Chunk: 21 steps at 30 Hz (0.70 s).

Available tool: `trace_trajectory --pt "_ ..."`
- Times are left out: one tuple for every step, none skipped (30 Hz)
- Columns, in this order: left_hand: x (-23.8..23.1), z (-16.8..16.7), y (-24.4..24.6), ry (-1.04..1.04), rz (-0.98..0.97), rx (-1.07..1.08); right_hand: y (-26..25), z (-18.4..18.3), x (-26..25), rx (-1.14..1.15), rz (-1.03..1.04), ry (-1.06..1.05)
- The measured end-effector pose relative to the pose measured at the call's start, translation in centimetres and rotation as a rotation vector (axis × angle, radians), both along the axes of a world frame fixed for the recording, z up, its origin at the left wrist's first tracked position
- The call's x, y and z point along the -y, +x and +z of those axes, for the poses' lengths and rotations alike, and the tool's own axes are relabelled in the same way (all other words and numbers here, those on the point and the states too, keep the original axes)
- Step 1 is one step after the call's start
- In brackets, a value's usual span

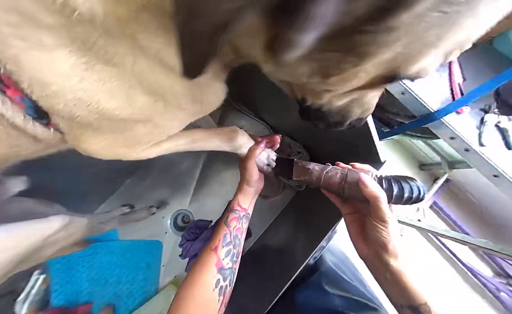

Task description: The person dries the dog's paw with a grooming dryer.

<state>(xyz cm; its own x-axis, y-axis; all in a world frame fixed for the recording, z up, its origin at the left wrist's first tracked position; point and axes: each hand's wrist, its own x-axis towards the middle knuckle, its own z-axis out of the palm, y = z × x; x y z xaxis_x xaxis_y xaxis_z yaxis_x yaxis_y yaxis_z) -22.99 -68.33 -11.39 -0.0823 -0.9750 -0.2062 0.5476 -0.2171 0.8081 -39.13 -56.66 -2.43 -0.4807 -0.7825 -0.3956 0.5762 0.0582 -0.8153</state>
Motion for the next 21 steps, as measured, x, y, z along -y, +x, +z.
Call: trace_trajectory --pt "0.5 1.1 -0.4 -0.018 0.003 0.003 -1.1 0.3 0.5 -0.011 0.030 -0.022" --pt "0.9 2.1 -0.9 -0.048 0.009 0.004 -2.2 0.7 0.9 -0.018 0.064 -0.037" --pt "1.2 2.9 -1.3 -0.085 0.025 0.004 -3.5 1.0 1.4 -0.002 0.099 -0.051" --pt "1.5 3.7 -1.7 -0.111 0.052 0.010 -4.6 1.2 1.8 0.030 0.137 -0.067" --pt "1.6 4.4 -1.8 -0.113 0.094 0.006 -5.6 1.5 2.1 0.065 0.170 -0.083" --pt "1.6 4.9 -1.6 -0.109 0.133 -0.003 -6.4 1.7 2.5 0.083 0.196 -0.097" --pt "1.6 5.1 -1.3 -0.103 0.165 -0.022 -6.8 1.8 3.0 0.075 0.207 -0.107" --pt "1.3 5.0 -0.8 -0.083 0.196 -0.035 -6.9 1.9 3.5 0.052 0.212 -0.103" --pt "0.8 4.8 -0.3 -0.050 0.220 -0.030 -6.7 1.8 3.8 0.039 0.238 -0.103" --pt "0.0 4.3 0.2 -0.010 0.233 -0.009 -6.5 1.9 4.0 0.066 0.285 -0.117" --pt "-1.1 3.5 0.6 0.042 0.230 0.019 -6.1 2.0 4.3 0.113 0.339 -0.133" --pt "-2.5 2.5 0.6 0.114 0.228 0.049 -5.8 2.2 4.7 0.140 0.395 -0.143" --pt "-4.2 1.6 0.3 0.208 0.253 0.080 -5.5 2.2 5.1 0.118 0.431 -0.148" --pt "-5.6 1.0 0.0 0.311 0.303 0.094 -5.3 2.1 5.6 0.046 0.450 -0.146" --pt "-6.8 0.5 0.1 0.372 0.325 0.058 -5.3 1.8 6.1 -0.032 0.467 -0.147" --pt "-8.1 0.2 0.3 0.421 0.356 0.031 -5.5 1.6 6.3 -0.066 0.494 -0.152" --pt "-9.3 0.1 0.7 0.457 0.394 0.023 -5.6 1.5 6.3 -0.045 0.540 -0.157" --pt "-10.3 0.2 1.4 0.479 0.431 0.035 -5.6 1.5 6.3 -0.001 0.595 -0.166" --pt "-11.3 0.5 2.4 0.482 0.446 0.075 -5.4 1.5 6.3 0.006 0.640 -0.180" --pt "-12.1 1.0 3.7 0.452 0.435 0.107 -5.2 1.3 6.3 -0.038 0.665 -0.204" --pt "-12.2 2.0 5.0 0.415 0.422 0.158 -5.1 1.0 6.4 -0.098 0.688 -0.241"
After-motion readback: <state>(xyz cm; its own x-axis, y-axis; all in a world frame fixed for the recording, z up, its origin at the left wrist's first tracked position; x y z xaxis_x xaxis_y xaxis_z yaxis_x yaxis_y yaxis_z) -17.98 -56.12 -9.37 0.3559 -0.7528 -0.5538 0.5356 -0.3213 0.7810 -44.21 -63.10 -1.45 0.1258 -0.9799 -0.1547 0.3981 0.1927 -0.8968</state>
